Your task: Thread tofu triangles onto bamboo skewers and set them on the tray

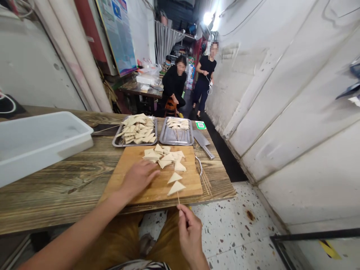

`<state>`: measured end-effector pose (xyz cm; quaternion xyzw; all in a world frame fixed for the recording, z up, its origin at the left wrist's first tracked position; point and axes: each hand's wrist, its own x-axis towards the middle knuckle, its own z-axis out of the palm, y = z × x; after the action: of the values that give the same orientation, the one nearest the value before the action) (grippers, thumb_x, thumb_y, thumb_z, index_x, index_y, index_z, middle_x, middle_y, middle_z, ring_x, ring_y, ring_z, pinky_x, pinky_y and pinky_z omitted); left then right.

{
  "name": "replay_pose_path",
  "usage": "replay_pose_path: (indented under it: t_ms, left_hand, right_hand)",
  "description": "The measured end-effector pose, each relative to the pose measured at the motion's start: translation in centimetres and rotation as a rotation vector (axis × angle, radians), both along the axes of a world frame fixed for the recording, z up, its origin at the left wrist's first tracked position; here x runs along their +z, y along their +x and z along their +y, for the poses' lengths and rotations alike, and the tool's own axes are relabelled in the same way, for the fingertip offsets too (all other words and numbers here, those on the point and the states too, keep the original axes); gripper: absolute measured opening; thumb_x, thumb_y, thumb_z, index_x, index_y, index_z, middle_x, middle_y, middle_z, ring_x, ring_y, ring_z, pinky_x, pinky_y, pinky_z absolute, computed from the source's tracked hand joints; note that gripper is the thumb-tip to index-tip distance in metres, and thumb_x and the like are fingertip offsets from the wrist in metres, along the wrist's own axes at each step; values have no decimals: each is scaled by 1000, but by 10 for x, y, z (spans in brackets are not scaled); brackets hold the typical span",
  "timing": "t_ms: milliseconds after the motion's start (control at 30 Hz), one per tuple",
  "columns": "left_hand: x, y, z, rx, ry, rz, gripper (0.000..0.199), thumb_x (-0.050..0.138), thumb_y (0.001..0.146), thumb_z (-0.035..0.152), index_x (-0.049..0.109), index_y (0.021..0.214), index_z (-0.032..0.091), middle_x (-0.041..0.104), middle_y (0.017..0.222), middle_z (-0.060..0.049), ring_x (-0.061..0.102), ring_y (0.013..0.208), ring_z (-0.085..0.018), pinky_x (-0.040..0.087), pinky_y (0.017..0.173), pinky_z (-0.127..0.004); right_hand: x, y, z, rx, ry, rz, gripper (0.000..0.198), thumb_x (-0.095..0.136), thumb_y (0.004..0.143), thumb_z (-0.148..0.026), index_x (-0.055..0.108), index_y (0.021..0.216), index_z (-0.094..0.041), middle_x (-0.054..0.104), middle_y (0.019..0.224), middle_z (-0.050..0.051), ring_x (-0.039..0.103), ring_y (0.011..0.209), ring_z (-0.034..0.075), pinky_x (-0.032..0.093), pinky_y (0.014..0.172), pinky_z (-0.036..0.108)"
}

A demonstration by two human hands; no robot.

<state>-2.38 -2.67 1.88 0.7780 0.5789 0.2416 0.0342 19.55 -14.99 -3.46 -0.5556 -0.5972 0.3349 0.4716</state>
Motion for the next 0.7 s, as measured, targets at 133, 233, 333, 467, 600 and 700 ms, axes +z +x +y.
replay_pose_path:
  t_ms: [133, 233, 333, 467, 600, 700]
  left_hand:
    - [-2, 28, 13, -41, -16, 96, 21, 50, 82, 25, 63, 93, 13, 61, 91, -16, 50, 96, -29, 35, 85, -41]
    - [-4, 35, 21, -14, -28, 141, 19, 47, 82, 18, 62, 87, 9, 61, 88, -18, 51, 95, -31, 36, 84, -43]
    - [-4, 33, 24, -19, -67, 192, 24, 38, 82, 8, 62, 85, 7, 62, 88, -19, 55, 90, -28, 39, 82, -40]
    - [-8, 20, 18, -21, -82, 183, 30, 34, 81, 3, 60, 95, 7, 63, 92, -17, 58, 86, -25, 43, 79, -36]
    - [-20, -1, 8, -113, -9, 72, 32, 36, 84, 7, 56, 109, 10, 60, 110, -17, 56, 100, -23, 42, 87, -35]
    - [-23, -12, 3, -173, -21, 10, 27, 38, 84, 9, 60, 99, 14, 60, 109, -15, 54, 102, -22, 41, 89, -35]
  right_hand:
    - [-1, 10, 2, -68, -22, 54, 36, 49, 89, -41, 66, 104, -13, 53, 53, 0, 48, 44, 12, 39, 41, 19]
    - [-2, 13, 3, -95, -32, 75, 38, 50, 88, -43, 67, 103, -13, 52, 51, 0, 47, 44, 12, 39, 40, 19]
    - [-2, 13, 2, -100, -30, 82, 39, 52, 86, -44, 68, 103, -13, 53, 52, 0, 48, 44, 11, 39, 40, 19]
    - [2, 10, 3, -91, -19, 83, 38, 53, 86, -44, 69, 101, -12, 54, 54, 0, 47, 44, 11, 39, 40, 18]
    - [9, 6, 4, -92, 7, 72, 38, 53, 85, -44, 70, 98, -12, 49, 47, -1, 48, 44, 12, 39, 39, 18]
    - [12, 4, 6, -98, 26, 61, 38, 54, 85, -45, 70, 97, -12, 49, 46, -1, 50, 45, 12, 40, 39, 18]
